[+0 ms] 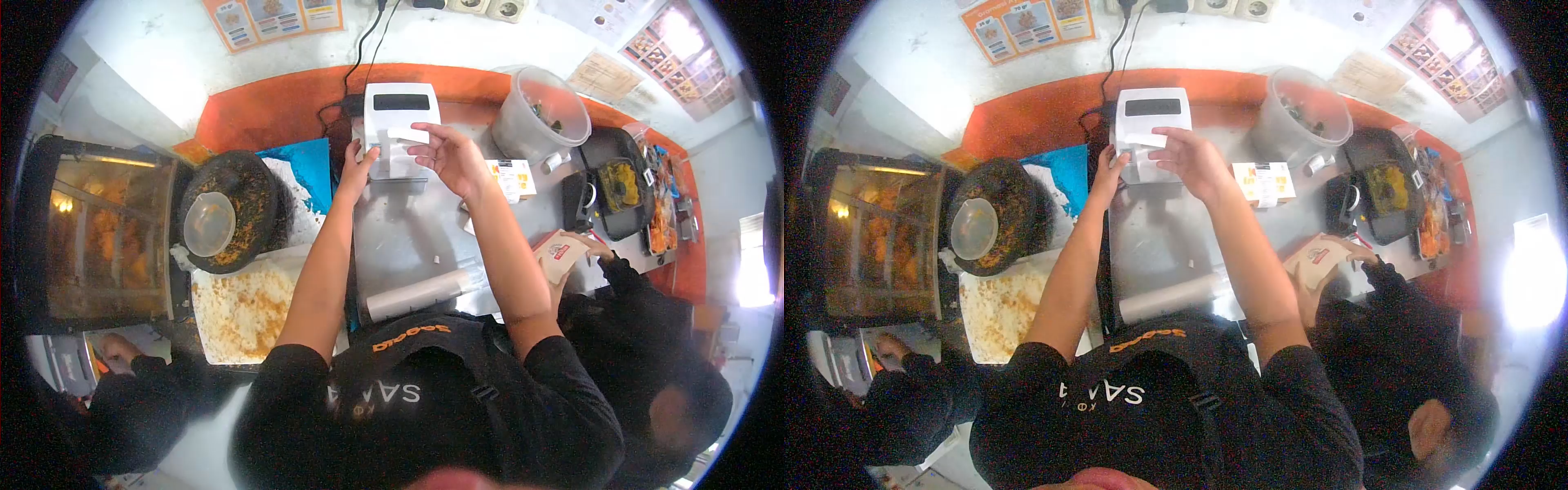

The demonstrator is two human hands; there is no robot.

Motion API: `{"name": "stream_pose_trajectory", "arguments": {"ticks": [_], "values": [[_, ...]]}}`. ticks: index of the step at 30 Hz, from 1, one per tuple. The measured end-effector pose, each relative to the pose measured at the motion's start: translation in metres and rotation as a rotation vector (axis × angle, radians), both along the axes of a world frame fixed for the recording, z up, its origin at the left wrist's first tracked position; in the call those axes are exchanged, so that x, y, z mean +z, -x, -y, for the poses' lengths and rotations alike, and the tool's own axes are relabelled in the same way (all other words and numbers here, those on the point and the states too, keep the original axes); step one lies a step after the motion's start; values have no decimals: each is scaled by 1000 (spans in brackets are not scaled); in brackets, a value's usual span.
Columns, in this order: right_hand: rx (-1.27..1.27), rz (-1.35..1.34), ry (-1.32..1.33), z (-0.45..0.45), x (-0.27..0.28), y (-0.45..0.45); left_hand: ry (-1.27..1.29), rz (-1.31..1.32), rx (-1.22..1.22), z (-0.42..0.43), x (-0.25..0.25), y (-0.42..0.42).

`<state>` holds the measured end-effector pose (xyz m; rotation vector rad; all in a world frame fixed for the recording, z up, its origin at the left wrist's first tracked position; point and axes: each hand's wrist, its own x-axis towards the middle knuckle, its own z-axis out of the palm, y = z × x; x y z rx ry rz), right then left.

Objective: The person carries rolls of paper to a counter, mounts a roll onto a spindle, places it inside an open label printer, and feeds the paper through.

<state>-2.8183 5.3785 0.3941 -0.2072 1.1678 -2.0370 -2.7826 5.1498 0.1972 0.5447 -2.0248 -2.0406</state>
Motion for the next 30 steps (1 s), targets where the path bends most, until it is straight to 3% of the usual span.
{"name": "stream_pose_trajectory", "arguments": {"ticks": [9, 13, 15, 17, 21, 24, 30], "values": [[-127, -63, 9, -3, 10, 1, -5, -14, -13, 4, -10, 4], [261, -172, -101, -37, -3, -22, -13, -5, -22, 2, -9, 2], [691, -395, -362, -51, 16, -54, 12, -18, -3, 1, -5, 1], [854, -150, -382, -63, -5, -85, 34, -26, 15, 0, 0, -2], [823, -94, -517, -82, -40, -123, 11, -36, -1, -2, 6, -5], [659, 54, -391, -93, -53, -139, 23, -49, -3, 0, -2, 0], [577, 107, -247, -104, -43, -150, -11, -33, -13, 0, -2, -2]]}}
